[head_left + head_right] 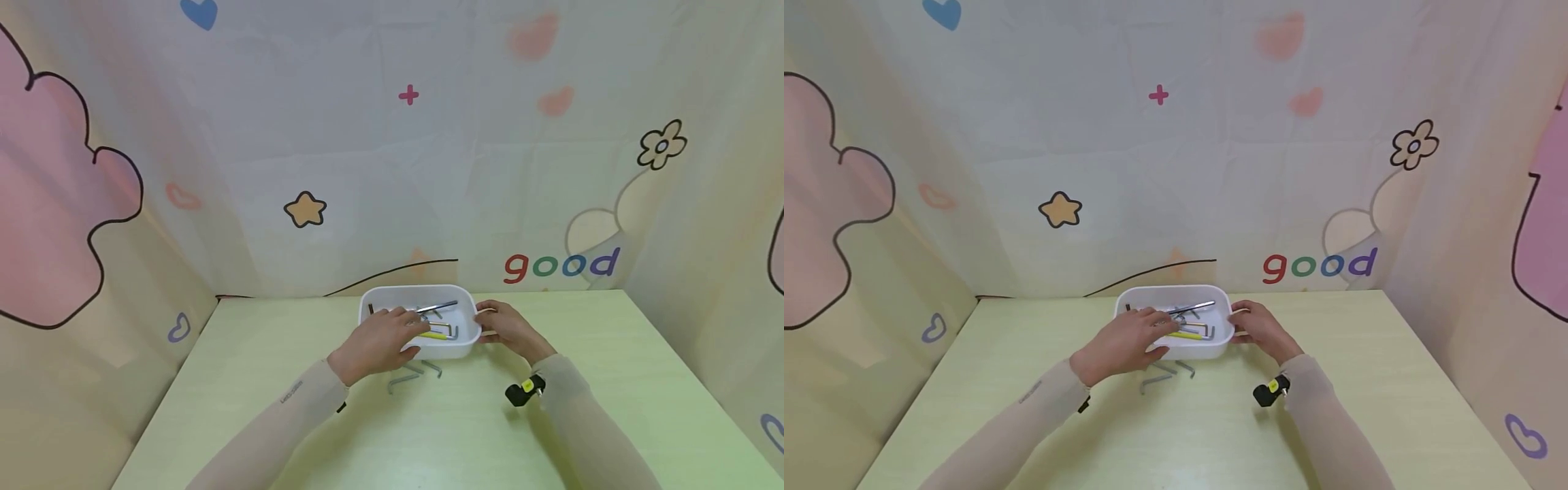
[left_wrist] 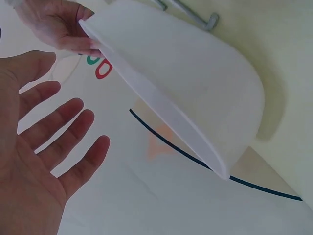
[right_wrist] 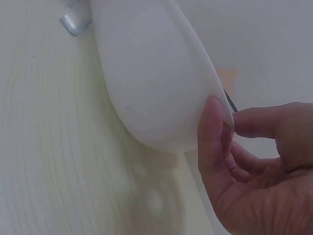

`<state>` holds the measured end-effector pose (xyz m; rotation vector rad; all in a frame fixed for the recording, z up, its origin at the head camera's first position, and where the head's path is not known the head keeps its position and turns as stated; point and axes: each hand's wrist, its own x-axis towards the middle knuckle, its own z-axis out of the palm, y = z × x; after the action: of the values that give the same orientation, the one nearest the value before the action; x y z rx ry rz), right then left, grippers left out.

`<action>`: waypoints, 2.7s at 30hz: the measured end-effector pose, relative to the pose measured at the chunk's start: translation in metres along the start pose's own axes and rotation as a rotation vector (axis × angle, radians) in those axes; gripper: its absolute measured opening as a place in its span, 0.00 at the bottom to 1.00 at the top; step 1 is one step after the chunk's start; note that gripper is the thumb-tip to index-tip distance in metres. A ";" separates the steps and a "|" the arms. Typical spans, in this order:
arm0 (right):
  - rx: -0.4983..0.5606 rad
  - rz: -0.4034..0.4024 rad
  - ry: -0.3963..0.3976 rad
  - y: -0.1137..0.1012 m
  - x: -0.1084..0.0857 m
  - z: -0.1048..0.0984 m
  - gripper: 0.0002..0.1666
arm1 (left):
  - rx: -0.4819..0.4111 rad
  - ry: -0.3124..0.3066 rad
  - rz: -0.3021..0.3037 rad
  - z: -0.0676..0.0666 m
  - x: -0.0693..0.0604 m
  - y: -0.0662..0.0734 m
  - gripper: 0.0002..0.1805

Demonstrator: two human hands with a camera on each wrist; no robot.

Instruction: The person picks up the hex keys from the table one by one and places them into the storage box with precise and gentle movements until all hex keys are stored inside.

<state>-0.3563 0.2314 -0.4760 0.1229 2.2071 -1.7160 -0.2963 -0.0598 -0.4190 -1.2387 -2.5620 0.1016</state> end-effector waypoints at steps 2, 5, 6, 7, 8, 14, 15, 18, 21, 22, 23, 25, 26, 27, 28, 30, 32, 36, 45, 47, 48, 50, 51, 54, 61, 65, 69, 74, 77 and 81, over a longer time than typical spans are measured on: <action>0.001 0.000 0.003 0.000 0.000 0.000 0.27 | -0.004 0.017 0.014 0.002 -0.005 0.003 0.20; -0.002 -0.009 -0.002 0.000 0.000 0.000 0.27 | 0.006 0.030 0.047 0.006 -0.013 0.008 0.19; 0.000 -0.008 -0.001 0.000 0.001 0.000 0.27 | 0.005 0.031 0.055 0.008 -0.015 0.009 0.19; -0.002 -0.010 -0.003 0.000 0.001 0.000 0.27 | 0.002 0.031 0.060 0.010 -0.017 0.011 0.19; -0.001 -0.012 -0.003 0.000 0.001 -0.001 0.27 | 0.003 0.028 0.063 0.012 -0.019 0.013 0.18; -0.001 -0.005 -0.005 0.000 0.002 -0.002 0.26 | -0.004 -0.005 0.102 0.025 -0.026 0.022 0.16; -0.003 -0.006 -0.006 0.000 0.002 -0.002 0.26 | -0.002 -0.010 0.112 0.028 -0.027 0.023 0.16; 0.003 -0.012 -0.003 0.000 0.003 -0.002 0.26 | -0.004 -0.038 0.122 0.034 -0.028 0.027 0.16; -0.001 -0.016 -0.005 0.000 0.002 -0.002 0.26 | -0.019 -0.083 0.109 0.040 -0.027 0.030 0.16; 0.000 -0.018 -0.005 0.000 0.002 -0.002 0.26 | -0.020 -0.093 0.106 0.041 -0.026 0.030 0.16; 0.003 -0.017 -0.002 0.000 0.003 -0.003 0.26 | -0.016 -0.103 0.101 0.042 -0.024 0.030 0.16; 0.011 -0.018 0.008 -0.001 0.003 -0.003 0.25 | 0.000 -0.105 0.095 0.045 -0.023 0.030 0.15; 0.009 -0.023 0.004 -0.001 0.003 -0.003 0.26 | 0.009 -0.104 0.090 0.047 -0.022 0.030 0.15; 0.010 -0.024 0.004 -0.001 0.003 -0.003 0.26 | 0.017 -0.107 0.085 0.049 -0.022 0.029 0.14; 0.017 -0.021 0.004 0.000 0.004 -0.002 0.25 | 0.027 -0.110 0.080 0.051 -0.022 0.029 0.14; 0.020 -0.016 0.005 0.001 0.003 -0.001 0.25 | 0.039 -0.122 0.069 0.056 -0.022 0.030 0.13; 0.017 -0.017 -0.001 0.003 0.003 0.000 0.26 | 0.037 -0.139 0.058 0.060 -0.023 0.030 0.13; 0.014 -0.032 0.006 0.001 0.004 -0.002 0.25 | 0.035 -0.138 0.043 0.063 -0.020 0.028 0.13; 0.008 -0.025 0.013 -0.001 0.004 -0.003 0.26 | 0.059 -0.120 0.041 0.065 -0.015 0.028 0.08; 0.005 -0.031 0.009 -0.001 0.004 -0.003 0.26 | 0.057 -0.123 0.039 0.066 -0.014 0.028 0.07; 0.007 -0.031 0.012 -0.001 0.004 -0.003 0.26 | 0.055 -0.123 0.039 0.066 -0.013 0.028 0.06; 0.006 -0.032 0.015 -0.002 0.003 -0.002 0.26 | 0.051 -0.121 0.042 0.067 -0.012 0.028 0.05; 0.003 -0.032 0.016 -0.002 0.003 -0.002 0.26 | 0.044 -0.120 0.044 0.067 -0.011 0.028 0.05; 0.000 -0.022 0.022 -0.002 0.003 -0.002 0.26 | 0.026 -0.128 0.048 0.068 -0.010 0.028 0.03; 0.004 -0.010 0.016 0.000 0.004 -0.001 0.27 | -0.042 -0.195 0.022 0.072 -0.008 0.030 0.03; 0.004 -0.003 0.022 0.001 0.004 -0.001 0.27 | -0.044 -0.192 0.037 0.075 -0.009 0.030 0.06; 0.000 0.007 0.024 0.001 0.003 0.000 0.27 | -0.039 -0.180 0.060 0.075 -0.010 0.030 0.09; 0.002 0.001 0.019 0.000 0.002 0.000 0.27 | -0.045 -0.162 0.071 0.068 -0.010 0.029 0.09; 0.002 0.000 0.022 0.000 0.001 0.000 0.27 | -0.055 -0.148 0.072 0.060 -0.009 0.029 0.12; -0.002 -0.005 0.020 -0.001 0.001 0.000 0.28 | -0.065 -0.139 0.061 0.048 -0.007 0.028 0.15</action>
<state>-0.3571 0.2314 -0.4754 0.1348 2.2248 -1.7223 -0.2854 -0.0448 -0.4717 -1.3793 -2.6644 0.1227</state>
